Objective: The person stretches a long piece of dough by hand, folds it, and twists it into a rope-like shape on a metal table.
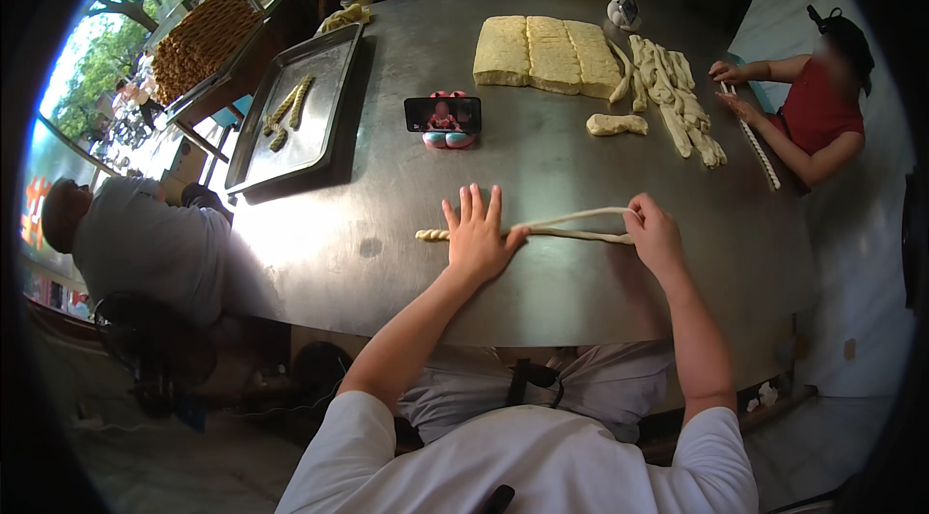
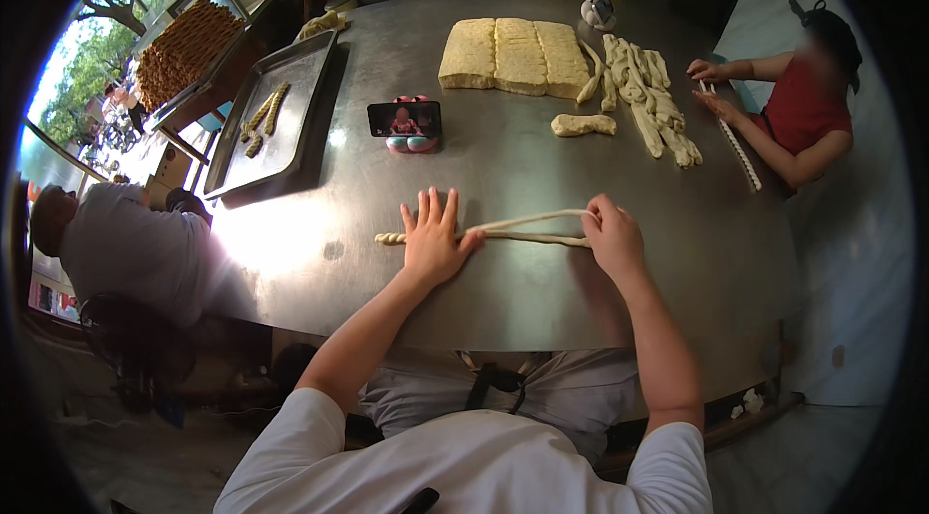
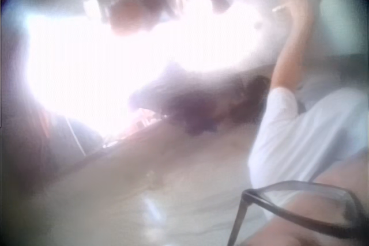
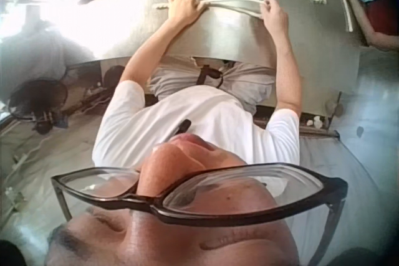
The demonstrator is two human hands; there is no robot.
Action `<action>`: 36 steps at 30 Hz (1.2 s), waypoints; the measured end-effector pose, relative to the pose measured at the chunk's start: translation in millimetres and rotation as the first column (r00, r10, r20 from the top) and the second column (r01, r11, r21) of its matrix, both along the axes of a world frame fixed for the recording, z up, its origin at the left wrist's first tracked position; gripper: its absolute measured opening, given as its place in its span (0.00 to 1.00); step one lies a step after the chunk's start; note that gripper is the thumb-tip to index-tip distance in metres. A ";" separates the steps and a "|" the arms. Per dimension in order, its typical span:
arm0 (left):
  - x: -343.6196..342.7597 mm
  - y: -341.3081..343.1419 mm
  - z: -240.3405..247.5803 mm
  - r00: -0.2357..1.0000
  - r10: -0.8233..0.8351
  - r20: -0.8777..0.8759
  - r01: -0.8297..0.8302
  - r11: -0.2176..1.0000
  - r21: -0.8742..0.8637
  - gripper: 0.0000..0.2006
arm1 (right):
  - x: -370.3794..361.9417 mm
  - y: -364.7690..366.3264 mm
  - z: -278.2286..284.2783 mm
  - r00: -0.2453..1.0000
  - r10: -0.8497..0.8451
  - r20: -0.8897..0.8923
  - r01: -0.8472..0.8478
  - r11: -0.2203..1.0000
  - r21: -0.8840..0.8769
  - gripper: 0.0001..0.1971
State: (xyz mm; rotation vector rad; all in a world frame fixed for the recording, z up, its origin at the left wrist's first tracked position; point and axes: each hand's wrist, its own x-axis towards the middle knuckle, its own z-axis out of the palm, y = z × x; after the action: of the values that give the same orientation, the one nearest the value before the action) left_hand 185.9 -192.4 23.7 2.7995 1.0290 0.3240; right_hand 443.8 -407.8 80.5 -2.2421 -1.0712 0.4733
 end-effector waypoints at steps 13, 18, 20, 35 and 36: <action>27.2 6.8 -22.7 0.983 -0.076 0.166 0.070 0.997 0.041 0.44 | 4.0 15.9 -27.0 0.976 0.008 0.219 -0.017 0.999 0.042 0.07; -36.0 -37.4 14.3 0.918 -0.386 -0.092 0.389 0.921 0.012 0.46 | -11.6 -68.6 -62.2 0.836 0.375 0.401 -0.393 0.919 -0.041 0.08; -21.0 -42.5 41.7 0.945 -0.268 -0.186 0.277 0.961 0.021 0.46 | -5.6 -64.0 -26.9 0.982 0.189 0.028 -0.189 0.982 -0.013 0.08; 35.1 -2.8 -20.8 0.986 -0.119 0.118 0.116 0.993 0.036 0.45 | 8.3 18.7 -37.8 0.972 0.052 0.228 -0.058 0.998 0.019 0.07; 37.0 7.7 -26.0 0.969 -0.187 0.163 0.183 0.982 0.038 0.45 | 2.5 23.6 -64.0 0.932 0.113 0.344 -0.160 0.981 0.112 0.08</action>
State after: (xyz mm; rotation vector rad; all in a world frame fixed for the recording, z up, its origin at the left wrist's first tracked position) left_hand 222.9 -184.7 -2.3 2.8027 0.7268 0.5380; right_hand 446.4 -384.3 16.5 -2.1810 -1.3947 0.0646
